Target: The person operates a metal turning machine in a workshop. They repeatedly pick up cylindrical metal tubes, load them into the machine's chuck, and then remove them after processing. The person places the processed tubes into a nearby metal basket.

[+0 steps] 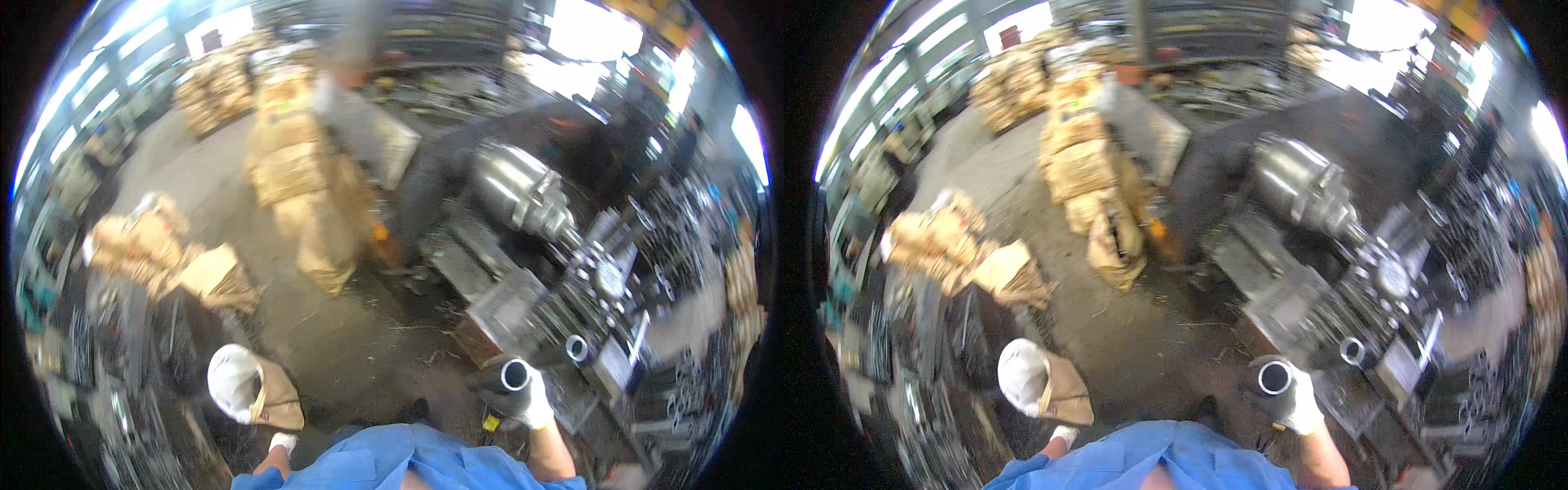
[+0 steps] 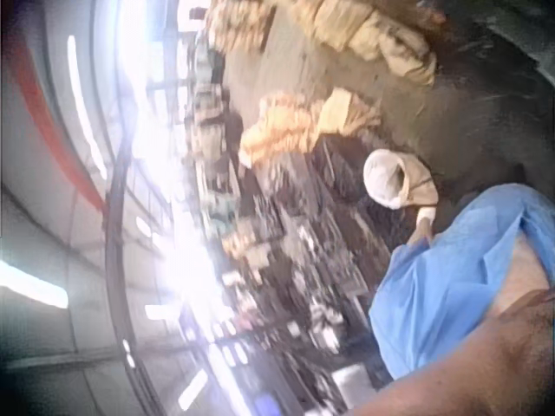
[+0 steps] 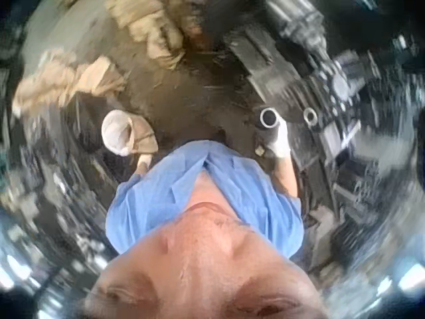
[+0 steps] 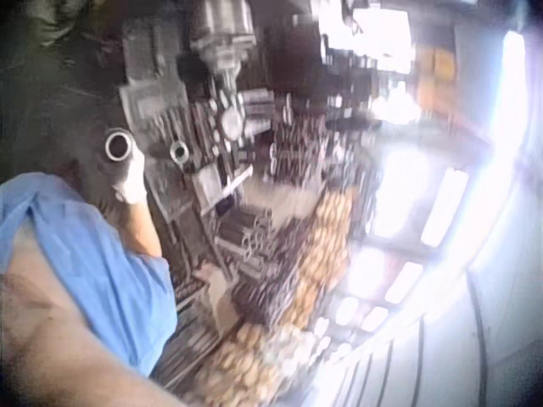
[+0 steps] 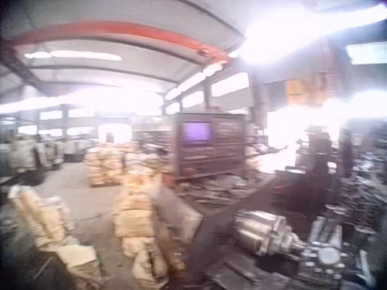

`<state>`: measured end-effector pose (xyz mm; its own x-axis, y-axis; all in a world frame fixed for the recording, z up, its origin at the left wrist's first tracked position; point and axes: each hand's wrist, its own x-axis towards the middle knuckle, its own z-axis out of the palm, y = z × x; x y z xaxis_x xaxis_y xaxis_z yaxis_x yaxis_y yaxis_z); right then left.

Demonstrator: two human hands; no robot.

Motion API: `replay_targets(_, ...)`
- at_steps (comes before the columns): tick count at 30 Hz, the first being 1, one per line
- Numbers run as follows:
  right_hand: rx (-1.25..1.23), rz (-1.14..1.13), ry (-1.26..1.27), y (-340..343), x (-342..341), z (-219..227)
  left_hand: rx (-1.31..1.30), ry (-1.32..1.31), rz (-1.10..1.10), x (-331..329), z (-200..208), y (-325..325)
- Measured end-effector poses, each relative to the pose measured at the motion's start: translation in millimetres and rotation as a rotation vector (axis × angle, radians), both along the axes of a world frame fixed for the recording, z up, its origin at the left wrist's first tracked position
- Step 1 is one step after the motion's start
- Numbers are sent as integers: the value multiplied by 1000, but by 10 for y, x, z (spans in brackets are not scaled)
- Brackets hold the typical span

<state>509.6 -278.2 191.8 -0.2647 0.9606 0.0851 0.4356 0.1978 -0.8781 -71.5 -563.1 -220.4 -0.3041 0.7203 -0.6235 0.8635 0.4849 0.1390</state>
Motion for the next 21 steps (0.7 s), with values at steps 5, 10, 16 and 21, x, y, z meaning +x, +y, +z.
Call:
replay_targets(5,53,338,-308,148,-1298,-764,243,-447,820,461,1090,-213)
replay_targets(10,213,846,-307,-333,-3196,-841,343,-265,985,475,965,-1512)
replay_targets(16,195,1448,-300,-1303,-4996,-777,340,1,1777,822,851,-3200)
replay_targets(21,443,1862,35,-2149,-6177,-530,1012,-42,2609,1839,737,-3758)
